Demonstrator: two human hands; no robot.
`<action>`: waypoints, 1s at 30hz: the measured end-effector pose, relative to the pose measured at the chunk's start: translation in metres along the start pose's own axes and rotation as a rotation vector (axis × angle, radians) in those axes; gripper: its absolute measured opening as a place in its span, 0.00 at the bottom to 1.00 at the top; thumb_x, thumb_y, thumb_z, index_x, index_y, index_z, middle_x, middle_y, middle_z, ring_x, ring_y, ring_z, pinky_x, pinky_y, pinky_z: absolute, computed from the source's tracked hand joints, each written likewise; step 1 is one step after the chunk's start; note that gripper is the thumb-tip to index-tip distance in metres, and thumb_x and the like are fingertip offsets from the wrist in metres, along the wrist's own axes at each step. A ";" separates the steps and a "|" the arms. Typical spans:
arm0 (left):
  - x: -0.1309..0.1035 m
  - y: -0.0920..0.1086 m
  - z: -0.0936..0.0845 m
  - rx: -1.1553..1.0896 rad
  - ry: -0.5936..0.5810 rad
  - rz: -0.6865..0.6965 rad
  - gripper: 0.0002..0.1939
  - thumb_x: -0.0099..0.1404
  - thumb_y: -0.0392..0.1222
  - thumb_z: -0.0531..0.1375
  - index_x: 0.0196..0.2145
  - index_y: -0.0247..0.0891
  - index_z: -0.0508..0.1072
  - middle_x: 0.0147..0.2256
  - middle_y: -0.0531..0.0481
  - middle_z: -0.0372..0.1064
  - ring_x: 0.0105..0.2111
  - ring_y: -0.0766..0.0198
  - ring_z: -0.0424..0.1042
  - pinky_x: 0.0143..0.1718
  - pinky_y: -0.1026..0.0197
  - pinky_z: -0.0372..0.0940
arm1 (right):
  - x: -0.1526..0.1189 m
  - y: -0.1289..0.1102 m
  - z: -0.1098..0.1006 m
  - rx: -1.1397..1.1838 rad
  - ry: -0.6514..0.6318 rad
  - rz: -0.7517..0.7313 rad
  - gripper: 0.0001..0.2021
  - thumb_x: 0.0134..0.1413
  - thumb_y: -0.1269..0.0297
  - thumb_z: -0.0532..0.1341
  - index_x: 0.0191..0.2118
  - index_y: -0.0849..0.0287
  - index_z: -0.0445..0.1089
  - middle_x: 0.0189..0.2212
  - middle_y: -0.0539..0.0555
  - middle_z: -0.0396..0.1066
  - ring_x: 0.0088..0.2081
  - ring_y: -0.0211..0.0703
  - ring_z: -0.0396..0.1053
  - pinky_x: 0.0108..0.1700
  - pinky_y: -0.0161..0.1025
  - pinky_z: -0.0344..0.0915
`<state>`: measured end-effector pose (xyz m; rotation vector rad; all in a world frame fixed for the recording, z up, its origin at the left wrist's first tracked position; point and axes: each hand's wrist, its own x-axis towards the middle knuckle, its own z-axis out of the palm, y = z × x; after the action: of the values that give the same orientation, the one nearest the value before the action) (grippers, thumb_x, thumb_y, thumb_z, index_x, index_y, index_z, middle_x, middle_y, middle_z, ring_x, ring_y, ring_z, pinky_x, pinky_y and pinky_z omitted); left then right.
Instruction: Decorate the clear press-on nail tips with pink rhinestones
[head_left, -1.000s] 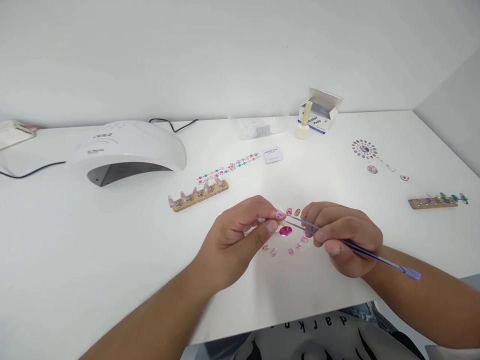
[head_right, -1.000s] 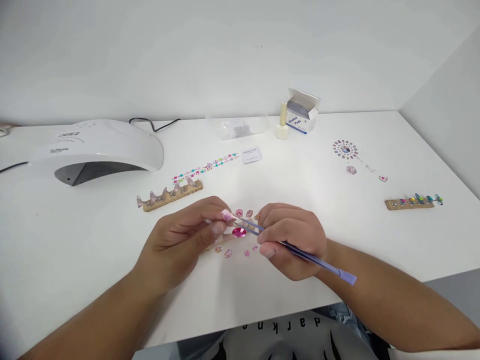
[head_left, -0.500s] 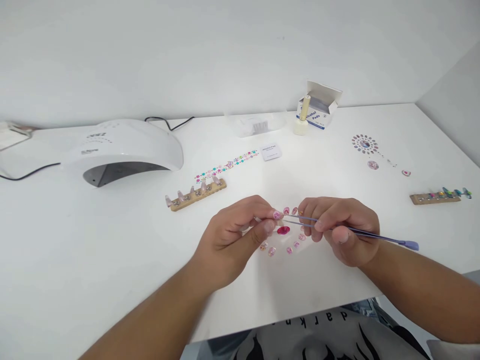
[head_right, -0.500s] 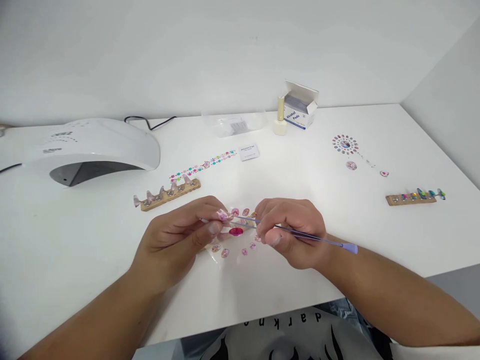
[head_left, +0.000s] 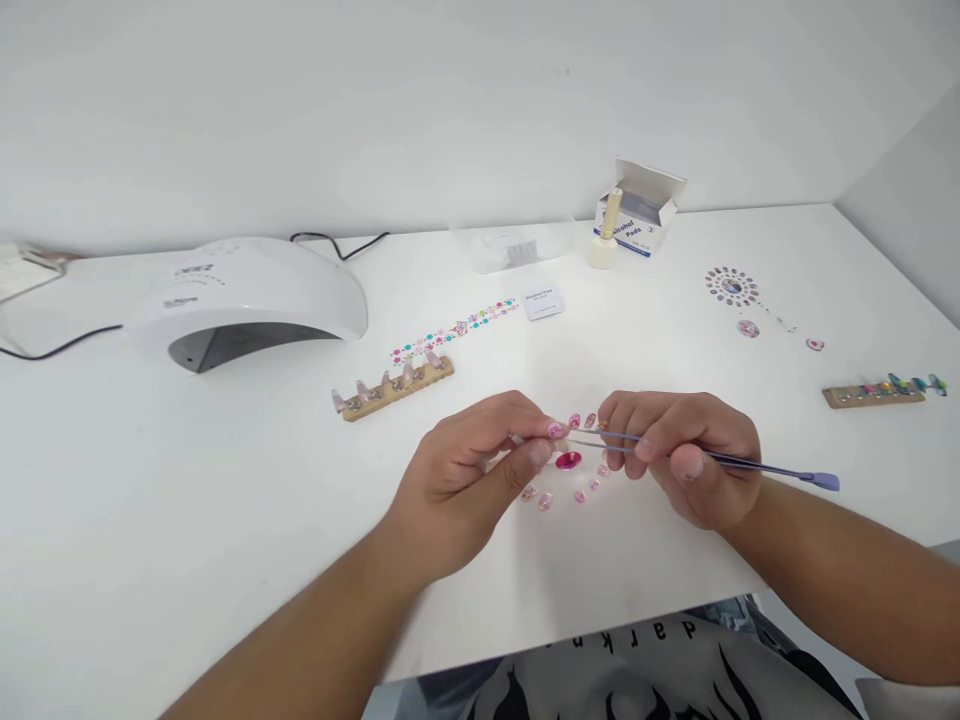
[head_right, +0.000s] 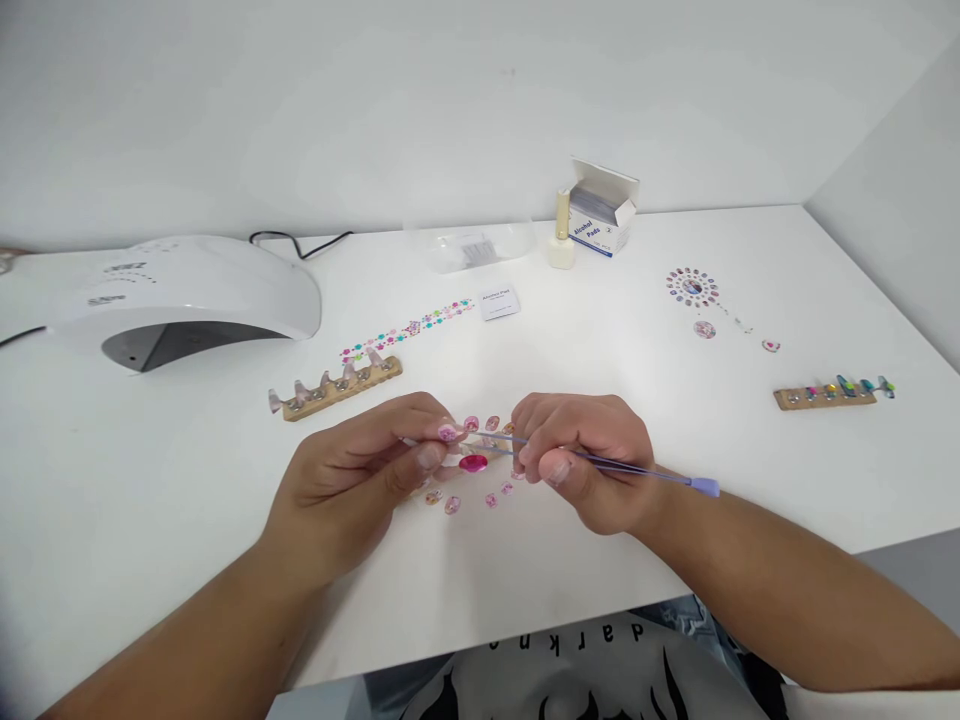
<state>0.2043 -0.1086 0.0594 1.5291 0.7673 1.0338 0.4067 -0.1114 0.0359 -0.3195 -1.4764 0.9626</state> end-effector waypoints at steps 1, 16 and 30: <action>0.000 0.000 0.000 -0.006 -0.003 -0.001 0.11 0.66 0.35 0.60 0.40 0.48 0.79 0.30 0.51 0.69 0.27 0.68 0.66 0.26 0.66 0.64 | 0.000 0.000 0.000 0.003 0.002 -0.005 0.09 0.63 0.64 0.56 0.33 0.59 0.70 0.21 0.51 0.68 0.25 0.39 0.69 0.33 0.45 0.68; -0.003 0.000 -0.001 -0.032 -0.009 0.010 0.11 0.66 0.34 0.60 0.40 0.48 0.79 0.30 0.51 0.68 0.26 0.70 0.65 0.24 0.67 0.62 | 0.000 0.003 0.001 0.053 0.025 0.043 0.10 0.64 0.62 0.56 0.33 0.59 0.69 0.21 0.50 0.69 0.25 0.39 0.70 0.36 0.45 0.66; -0.001 -0.002 0.000 -0.016 -0.029 0.068 0.13 0.66 0.32 0.59 0.42 0.47 0.79 0.30 0.51 0.68 0.26 0.70 0.66 0.24 0.67 0.63 | -0.001 0.003 0.002 0.047 0.030 0.003 0.11 0.64 0.63 0.54 0.33 0.58 0.70 0.21 0.51 0.69 0.25 0.40 0.70 0.35 0.45 0.65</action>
<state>0.2035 -0.1091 0.0576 1.5622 0.6901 1.0630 0.4039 -0.1106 0.0333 -0.3016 -1.4242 0.9893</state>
